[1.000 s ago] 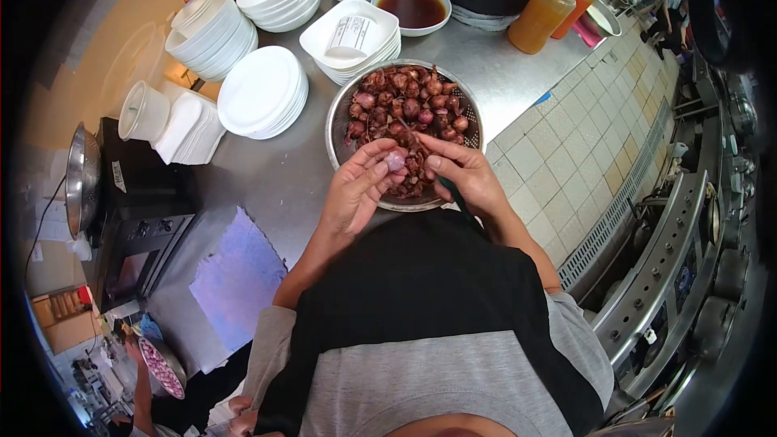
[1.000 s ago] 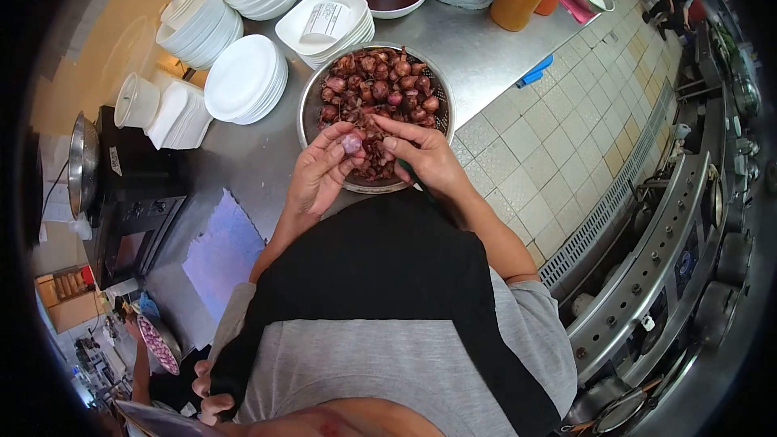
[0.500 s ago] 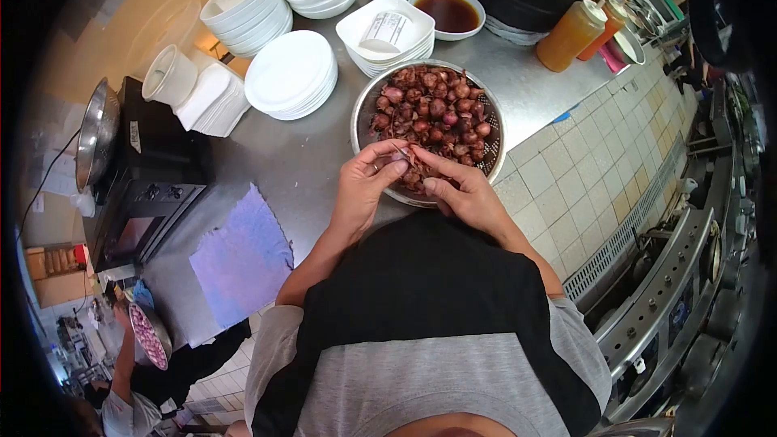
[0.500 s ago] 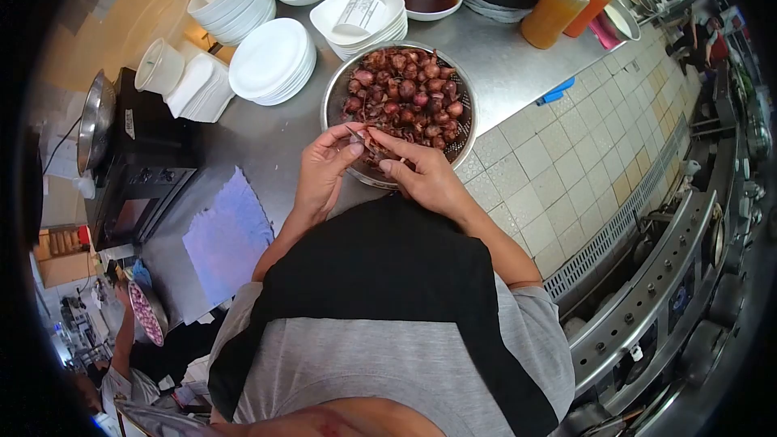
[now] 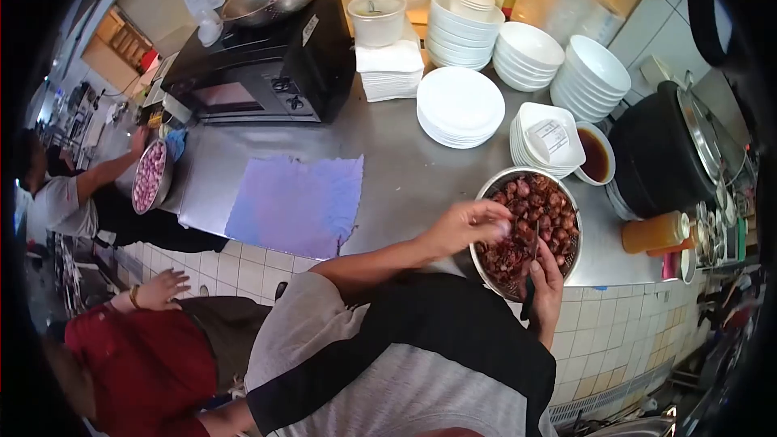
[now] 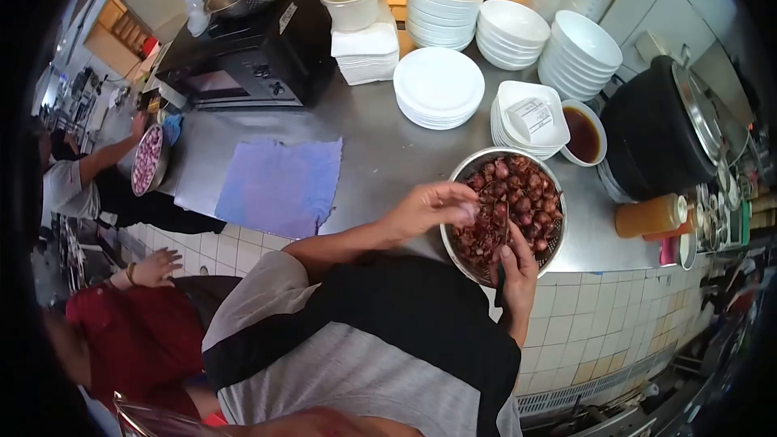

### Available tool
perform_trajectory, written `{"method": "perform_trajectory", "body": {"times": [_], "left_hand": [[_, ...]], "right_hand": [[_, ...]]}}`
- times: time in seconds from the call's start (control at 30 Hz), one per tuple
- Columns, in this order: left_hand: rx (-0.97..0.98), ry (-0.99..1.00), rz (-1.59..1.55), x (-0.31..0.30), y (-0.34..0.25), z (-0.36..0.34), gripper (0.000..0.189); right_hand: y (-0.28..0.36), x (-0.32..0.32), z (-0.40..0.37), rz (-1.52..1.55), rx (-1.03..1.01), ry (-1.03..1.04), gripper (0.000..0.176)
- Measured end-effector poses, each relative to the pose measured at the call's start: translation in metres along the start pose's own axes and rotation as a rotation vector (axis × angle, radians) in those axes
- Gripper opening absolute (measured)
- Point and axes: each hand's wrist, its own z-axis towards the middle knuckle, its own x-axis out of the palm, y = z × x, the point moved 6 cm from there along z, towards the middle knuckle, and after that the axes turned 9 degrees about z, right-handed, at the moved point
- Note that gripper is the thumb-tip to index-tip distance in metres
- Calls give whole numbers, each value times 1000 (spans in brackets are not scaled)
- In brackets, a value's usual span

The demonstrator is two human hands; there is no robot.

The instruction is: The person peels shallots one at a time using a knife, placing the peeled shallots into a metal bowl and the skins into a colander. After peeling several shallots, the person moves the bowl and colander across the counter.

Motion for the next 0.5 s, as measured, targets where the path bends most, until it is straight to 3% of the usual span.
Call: {"method": "perform_trajectory", "body": {"times": [0.13, 0.2, 0.3, 0.33, 0.37, 0.43, 0.47, 0.5], "left_hand": [[335, -526, 499, -85, -93, -14, 21], [696, -757, 950, -126, -169, -32, 18], [1003, -1105, 1511, -151, -279, -58, 17], [904, -1205, 1516, -169, -303, -61, 18], [963, -1248, 1619, -186, -323, -62, 21], [902, -1367, 1927, -221, -352, -59, 30], [905, -1364, 1926, -235, -359, -60, 30], [562, -1302, 1973, -260, -361, -49, 38]], "right_hand": [[-4, -26, 1, -225, -94, 4, 38], [-11, -30, 0, -308, 29, 18, 39], [-8, -25, 0, -385, 64, -32, 28], [-7, -25, 1, -456, 48, -39, 23], [-7, -23, 2, -455, 49, -41, 23], [-8, -19, 5, -427, 37, -43, 19], [-8, -19, 5, -426, 35, -46, 19], [-6, -18, 5, -459, 15, -50, 20]]}}
